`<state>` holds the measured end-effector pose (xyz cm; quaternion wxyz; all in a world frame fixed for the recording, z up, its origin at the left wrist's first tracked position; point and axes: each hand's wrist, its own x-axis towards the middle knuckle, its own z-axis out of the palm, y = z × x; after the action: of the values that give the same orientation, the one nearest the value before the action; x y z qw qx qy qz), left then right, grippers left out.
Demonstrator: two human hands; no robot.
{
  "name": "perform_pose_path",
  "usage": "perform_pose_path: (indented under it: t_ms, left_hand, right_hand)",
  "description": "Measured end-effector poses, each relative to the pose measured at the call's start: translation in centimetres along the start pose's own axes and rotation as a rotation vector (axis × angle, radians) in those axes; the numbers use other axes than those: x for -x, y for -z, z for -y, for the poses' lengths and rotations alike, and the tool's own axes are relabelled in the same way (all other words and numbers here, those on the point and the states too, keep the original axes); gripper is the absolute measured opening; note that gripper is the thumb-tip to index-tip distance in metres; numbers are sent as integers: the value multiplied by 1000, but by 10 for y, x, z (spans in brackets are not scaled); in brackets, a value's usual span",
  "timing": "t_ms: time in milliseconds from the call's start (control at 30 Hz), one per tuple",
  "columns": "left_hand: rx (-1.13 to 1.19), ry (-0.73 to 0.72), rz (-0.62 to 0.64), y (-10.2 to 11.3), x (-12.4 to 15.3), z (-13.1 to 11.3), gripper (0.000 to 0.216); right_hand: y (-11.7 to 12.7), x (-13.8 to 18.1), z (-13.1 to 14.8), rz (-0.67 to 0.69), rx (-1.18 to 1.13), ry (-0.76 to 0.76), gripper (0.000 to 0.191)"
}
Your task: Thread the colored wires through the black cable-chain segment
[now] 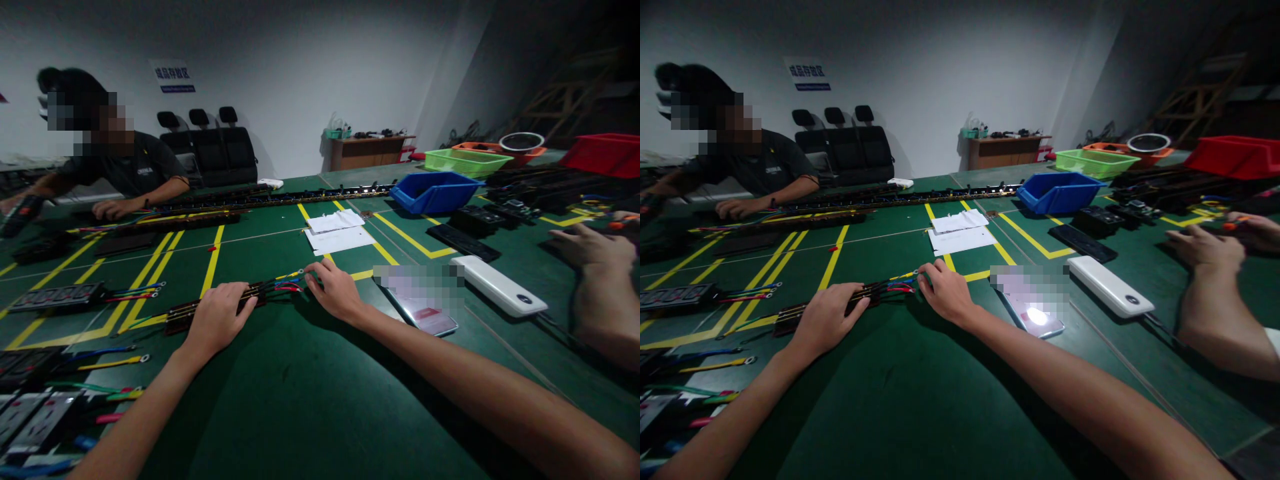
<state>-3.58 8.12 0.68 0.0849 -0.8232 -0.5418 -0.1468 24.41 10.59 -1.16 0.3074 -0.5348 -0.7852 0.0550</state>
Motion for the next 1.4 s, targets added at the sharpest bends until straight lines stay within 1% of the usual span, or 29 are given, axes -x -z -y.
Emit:
perform_pose_path:
  t_ms: [100,233,300,433,500,567,800,1000,1100,1300,1400]
  left_hand:
    - [-5,-2,-3,-1,0,-1,43]
    - [-4,0,-3,-1,0,-1,44]
    - [0,4,-2,-1,0,-1,45]
    - [14,13,3,2,0,-2,45]
    - [20,17,3,3,0,-3,45]
    - [22,20,1,3,0,-3,45]
    - [32,12,-2,3,1,-1,43]
    - [10,9,2,2,1,-1,43]
    - [3,2,2,2,1,-1,43]
    - [9,7,7,2,1,0,44]
    - [15,6,8,3,2,0,43]
  right_hand:
    - [-2,0,-2,22,28,20,27]
    - [-4,-2,-3,88,36,73,33]
    - [-4,-3,-4,102,27,71,34]
    - [-1,-2,-1,55,-35,14,28]
    - [1,-1,1,32,-55,-10,31]
    - [3,-1,3,38,-47,-25,37]
    - [5,-1,7,152,61,-40,45]
    - [5,-3,8,225,116,7,45]
    - [3,-3,8,207,106,14,43]
    - [-1,-1,4,76,16,-28,39]
    - [-2,0,2,38,11,-8,32]
